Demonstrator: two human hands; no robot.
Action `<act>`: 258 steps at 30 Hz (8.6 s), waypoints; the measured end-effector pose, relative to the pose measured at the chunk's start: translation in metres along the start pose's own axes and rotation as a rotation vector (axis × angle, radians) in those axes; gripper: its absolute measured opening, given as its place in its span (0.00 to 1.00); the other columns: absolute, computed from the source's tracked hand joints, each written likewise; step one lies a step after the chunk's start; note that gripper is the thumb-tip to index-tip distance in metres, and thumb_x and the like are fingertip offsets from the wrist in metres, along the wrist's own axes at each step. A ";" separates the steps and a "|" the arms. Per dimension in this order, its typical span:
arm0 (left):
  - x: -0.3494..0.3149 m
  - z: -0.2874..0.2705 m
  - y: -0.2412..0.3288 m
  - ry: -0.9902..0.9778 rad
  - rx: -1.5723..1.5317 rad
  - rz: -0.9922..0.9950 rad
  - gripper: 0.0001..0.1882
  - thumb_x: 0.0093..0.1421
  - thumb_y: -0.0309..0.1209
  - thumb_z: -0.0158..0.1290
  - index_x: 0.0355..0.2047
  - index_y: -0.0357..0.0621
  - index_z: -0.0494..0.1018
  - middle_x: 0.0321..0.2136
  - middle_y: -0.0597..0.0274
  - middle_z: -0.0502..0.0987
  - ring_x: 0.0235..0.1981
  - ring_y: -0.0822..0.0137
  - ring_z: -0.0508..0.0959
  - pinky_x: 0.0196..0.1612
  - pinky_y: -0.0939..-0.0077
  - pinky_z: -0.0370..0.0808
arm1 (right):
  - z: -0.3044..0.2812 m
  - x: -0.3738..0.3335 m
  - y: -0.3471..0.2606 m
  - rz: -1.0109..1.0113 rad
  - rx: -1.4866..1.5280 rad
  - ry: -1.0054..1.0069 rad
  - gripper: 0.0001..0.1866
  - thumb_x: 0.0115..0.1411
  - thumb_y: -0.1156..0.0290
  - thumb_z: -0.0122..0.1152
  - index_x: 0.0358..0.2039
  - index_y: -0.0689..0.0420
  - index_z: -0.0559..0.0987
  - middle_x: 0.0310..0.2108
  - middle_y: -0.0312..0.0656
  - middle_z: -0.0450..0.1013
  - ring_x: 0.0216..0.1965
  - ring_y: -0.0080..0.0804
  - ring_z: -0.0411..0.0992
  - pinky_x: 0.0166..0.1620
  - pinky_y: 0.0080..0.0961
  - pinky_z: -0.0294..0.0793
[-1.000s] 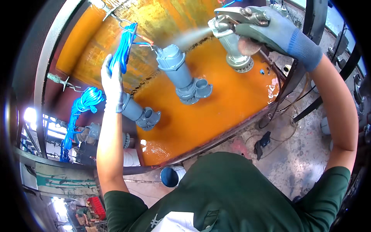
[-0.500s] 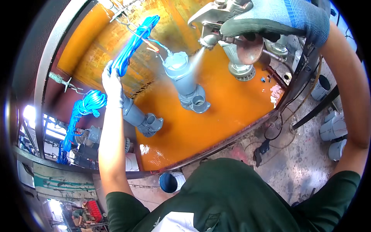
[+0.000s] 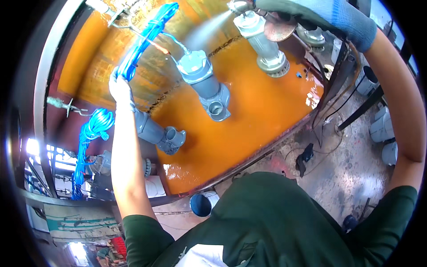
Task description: The person spray paints suspended electric pumps using a spray gun, turning and holding each pump by hand to coat all sides.
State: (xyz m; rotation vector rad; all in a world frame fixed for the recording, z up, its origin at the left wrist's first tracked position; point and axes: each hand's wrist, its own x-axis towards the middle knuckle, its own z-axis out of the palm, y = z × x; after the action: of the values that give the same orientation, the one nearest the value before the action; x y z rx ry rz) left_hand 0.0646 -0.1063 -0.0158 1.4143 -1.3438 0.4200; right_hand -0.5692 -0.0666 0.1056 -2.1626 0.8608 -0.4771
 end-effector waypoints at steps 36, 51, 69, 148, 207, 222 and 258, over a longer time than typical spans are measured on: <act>-0.072 -0.043 0.123 -0.178 -0.065 0.034 0.20 0.69 0.32 0.51 0.52 0.24 0.76 0.36 0.53 0.81 0.34 0.67 0.78 0.42 0.70 0.76 | 0.312 -0.106 0.168 0.077 0.776 0.367 0.18 0.64 0.68 0.68 0.52 0.59 0.80 0.36 0.37 0.82 0.33 0.20 0.76 0.36 0.22 0.75; -0.123 -0.040 0.176 -0.232 -0.306 0.060 0.27 0.70 0.26 0.53 0.67 0.30 0.65 0.66 0.46 0.66 0.65 0.59 0.70 0.68 0.65 0.66 | 0.332 -0.110 0.164 0.198 0.624 0.701 0.16 0.64 0.72 0.69 0.51 0.62 0.80 0.38 0.38 0.80 0.38 0.20 0.76 0.43 0.23 0.76; -0.049 -0.070 0.065 0.036 0.406 0.306 0.29 0.68 0.41 0.55 0.67 0.45 0.70 0.66 0.27 0.62 0.66 0.35 0.65 0.69 0.46 0.62 | 0.243 -0.109 0.099 0.033 0.286 0.669 0.11 0.62 0.75 0.67 0.44 0.62 0.79 0.27 0.39 0.76 0.29 0.23 0.75 0.35 0.27 0.74; -0.807 -0.244 0.029 -0.629 0.095 -1.415 0.18 0.65 0.34 0.57 0.50 0.36 0.82 0.40 0.49 0.85 0.38 0.59 0.84 0.44 0.67 0.80 | 0.223 -0.020 0.048 -0.185 -0.296 -0.192 0.11 0.62 0.62 0.67 0.36 0.57 0.78 0.27 0.43 0.80 0.32 0.41 0.81 0.39 0.38 0.77; -0.907 -0.415 -0.067 -0.790 -0.190 -1.546 0.16 0.68 0.35 0.49 0.50 0.47 0.81 0.37 0.41 0.83 0.42 0.45 0.83 0.46 0.55 0.78 | 0.463 -0.113 0.187 0.377 -0.051 0.313 0.21 0.61 0.61 0.71 0.51 0.55 0.81 0.39 0.51 0.82 0.43 0.43 0.83 0.46 0.37 0.79; -0.879 -0.474 -0.078 0.005 0.165 -1.350 0.31 0.65 0.21 0.52 0.69 0.41 0.60 0.56 0.49 0.74 0.53 0.55 0.75 0.57 0.61 0.74 | 0.622 -0.317 0.366 0.986 -0.383 -0.653 0.32 0.40 0.48 0.82 0.41 0.57 0.86 0.37 0.47 0.84 0.39 0.44 0.83 0.43 0.41 0.81; -0.395 -0.820 -0.191 1.017 0.309 -0.491 0.31 0.68 0.30 0.58 0.70 0.43 0.65 0.62 0.59 0.74 0.54 0.65 0.77 0.48 0.68 0.77 | 0.621 -0.171 0.337 0.758 -0.264 -0.227 0.38 0.50 0.44 0.75 0.60 0.45 0.79 0.73 0.52 0.59 0.66 0.49 0.67 0.58 0.50 0.76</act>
State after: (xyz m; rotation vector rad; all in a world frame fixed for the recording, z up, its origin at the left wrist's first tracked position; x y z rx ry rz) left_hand 0.4430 0.7346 -0.1394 1.3971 -0.1070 0.8770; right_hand -0.4828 0.2008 -0.5646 -1.8667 1.5644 0.2688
